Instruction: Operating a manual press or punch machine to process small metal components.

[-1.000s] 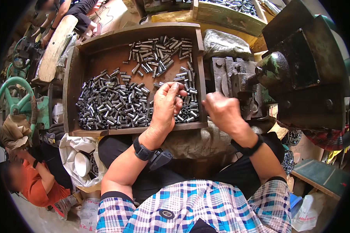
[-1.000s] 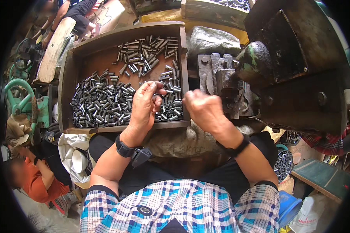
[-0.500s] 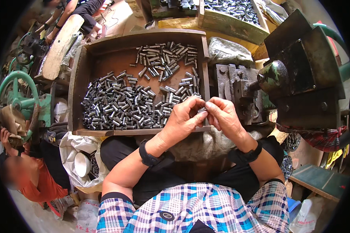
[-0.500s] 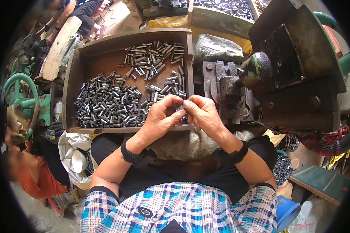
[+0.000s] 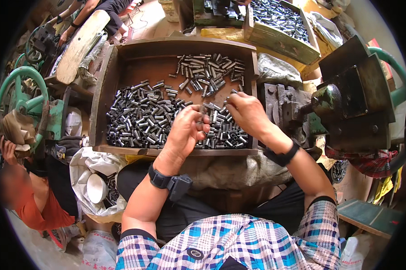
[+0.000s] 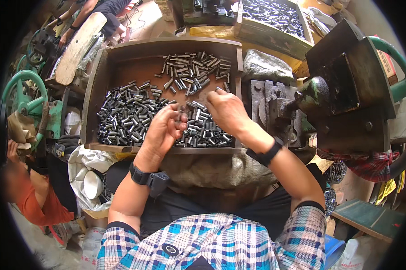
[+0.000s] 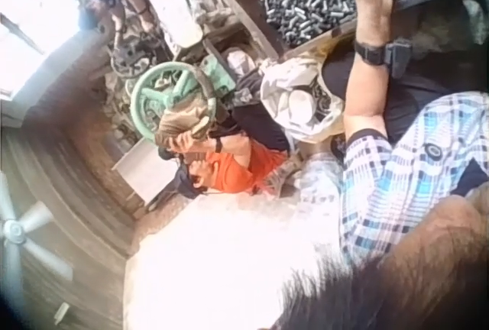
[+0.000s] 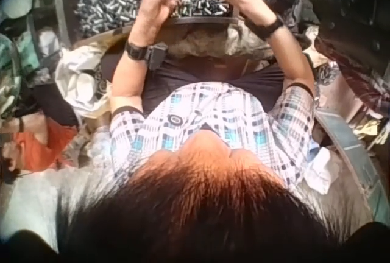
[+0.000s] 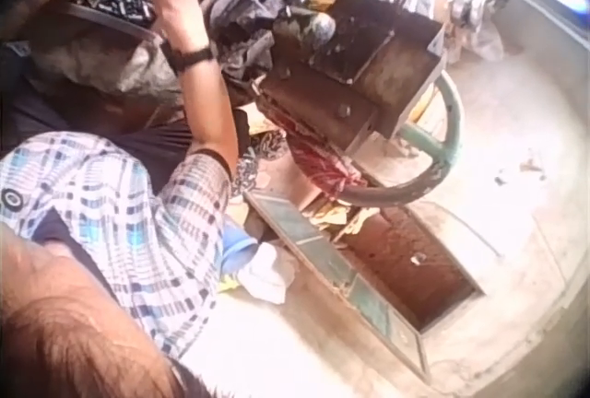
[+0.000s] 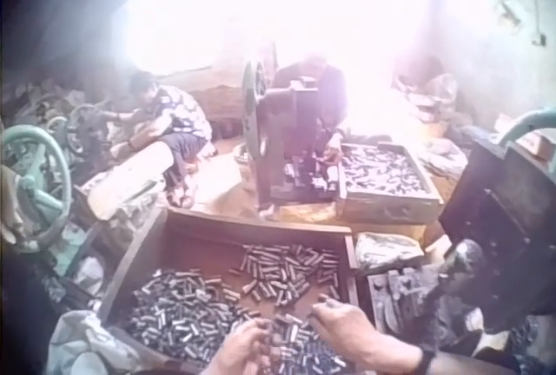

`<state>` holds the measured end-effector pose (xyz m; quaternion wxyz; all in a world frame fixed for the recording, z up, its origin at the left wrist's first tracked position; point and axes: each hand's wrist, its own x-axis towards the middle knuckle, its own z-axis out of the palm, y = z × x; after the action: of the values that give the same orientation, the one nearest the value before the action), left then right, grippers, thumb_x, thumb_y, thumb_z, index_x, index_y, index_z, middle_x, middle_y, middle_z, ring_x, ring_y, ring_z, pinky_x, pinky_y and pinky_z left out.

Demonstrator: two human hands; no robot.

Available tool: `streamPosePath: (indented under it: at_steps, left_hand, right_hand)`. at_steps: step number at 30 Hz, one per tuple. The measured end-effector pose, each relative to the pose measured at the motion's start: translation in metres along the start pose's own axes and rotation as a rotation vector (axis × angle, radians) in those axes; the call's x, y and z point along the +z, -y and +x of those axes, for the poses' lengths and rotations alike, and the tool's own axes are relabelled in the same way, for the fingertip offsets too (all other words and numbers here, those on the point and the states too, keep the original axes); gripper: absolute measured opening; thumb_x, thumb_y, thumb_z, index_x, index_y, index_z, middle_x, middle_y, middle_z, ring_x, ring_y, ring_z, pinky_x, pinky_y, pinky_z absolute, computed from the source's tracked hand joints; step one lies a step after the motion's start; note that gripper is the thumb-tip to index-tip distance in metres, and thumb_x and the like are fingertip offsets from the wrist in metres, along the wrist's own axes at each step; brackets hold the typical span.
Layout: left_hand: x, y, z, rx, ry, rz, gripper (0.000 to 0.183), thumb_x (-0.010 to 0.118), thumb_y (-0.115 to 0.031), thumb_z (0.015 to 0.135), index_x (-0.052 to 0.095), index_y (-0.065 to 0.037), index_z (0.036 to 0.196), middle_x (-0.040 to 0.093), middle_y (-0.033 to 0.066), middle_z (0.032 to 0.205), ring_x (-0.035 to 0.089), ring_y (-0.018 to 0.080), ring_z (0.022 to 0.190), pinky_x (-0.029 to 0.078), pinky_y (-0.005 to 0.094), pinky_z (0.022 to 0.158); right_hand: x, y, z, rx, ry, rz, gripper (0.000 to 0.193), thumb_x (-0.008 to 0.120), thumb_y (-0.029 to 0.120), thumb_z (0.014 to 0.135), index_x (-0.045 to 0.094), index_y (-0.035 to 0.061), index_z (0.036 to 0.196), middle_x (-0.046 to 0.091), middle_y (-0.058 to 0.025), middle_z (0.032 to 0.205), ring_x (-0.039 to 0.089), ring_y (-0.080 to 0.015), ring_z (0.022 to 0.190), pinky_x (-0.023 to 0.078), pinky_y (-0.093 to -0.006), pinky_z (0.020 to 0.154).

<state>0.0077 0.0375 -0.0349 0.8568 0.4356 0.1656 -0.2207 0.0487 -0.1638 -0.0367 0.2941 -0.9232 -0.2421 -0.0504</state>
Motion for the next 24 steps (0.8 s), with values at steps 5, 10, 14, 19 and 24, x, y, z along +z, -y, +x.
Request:
streamPosePath:
  at_steps: [5,10,14,19,24]
  left_hand:
    - [-0.016,-0.012,-0.004,0.077,-0.073,-0.011,0.009,0.049,-0.012,0.087,0.051,-0.009,0.095,0.056,0.002,0.08,0.061,0.0128,0.066,0.043,0.018,0.043]
    - [-0.024,-0.006,0.0,0.219,-0.022,0.319,0.009,0.06,-0.008,0.083,0.055,-0.006,0.09,0.056,-0.0008,0.074,0.057,0.0055,0.058,0.041,0.0156,0.041]
    - [-0.024,0.005,0.007,0.626,-0.079,1.098,0.014,0.064,-0.008,0.077,0.061,-0.002,0.089,0.057,0.0044,0.066,0.058,0.0143,0.061,0.045,0.0298,0.054]
    - [-0.018,0.021,0.019,0.601,-0.15,1.852,0.016,0.065,-0.015,0.075,0.057,-0.003,0.081,0.062,0.0149,0.08,0.061,0.0334,0.078,0.049,0.0424,0.067]
    - [-0.016,0.018,0.025,0.493,-0.113,1.937,0.02,0.066,-0.02,0.075,0.056,-0.003,0.079,0.062,0.0156,0.078,0.061,0.0341,0.08,0.049,0.0441,0.069]
  right_hand:
    - [0.049,0.0,0.04,0.027,0.331,-0.347,0.015,0.053,0.005,0.075,0.062,-0.0014,0.084,0.062,-0.0231,0.089,0.063,-0.0383,0.085,0.051,-0.0434,0.074]
    - [0.039,0.0,0.042,0.068,0.319,-0.308,0.019,0.058,0.014,0.073,0.063,-0.0029,0.081,0.063,-0.0229,0.075,0.063,-0.0361,0.084,0.05,-0.0441,0.073]
    - [0.015,0.004,0.018,0.114,0.13,0.04,0.021,0.06,0.018,0.073,0.058,-0.0035,0.077,0.062,-0.0213,0.072,0.063,-0.0364,0.071,0.049,-0.0442,0.067]
    - [-0.005,0.016,-0.028,0.209,0.126,0.299,0.02,0.065,0.013,0.073,0.053,-0.0018,0.079,0.061,-0.0186,0.068,0.064,-0.0324,0.067,0.049,-0.0381,0.06]
    - [-0.017,0.016,-0.059,0.088,0.027,0.289,0.014,0.065,0.008,0.076,0.054,-0.0002,0.08,0.059,-0.0134,0.07,0.061,-0.028,0.06,0.048,-0.0347,0.057]
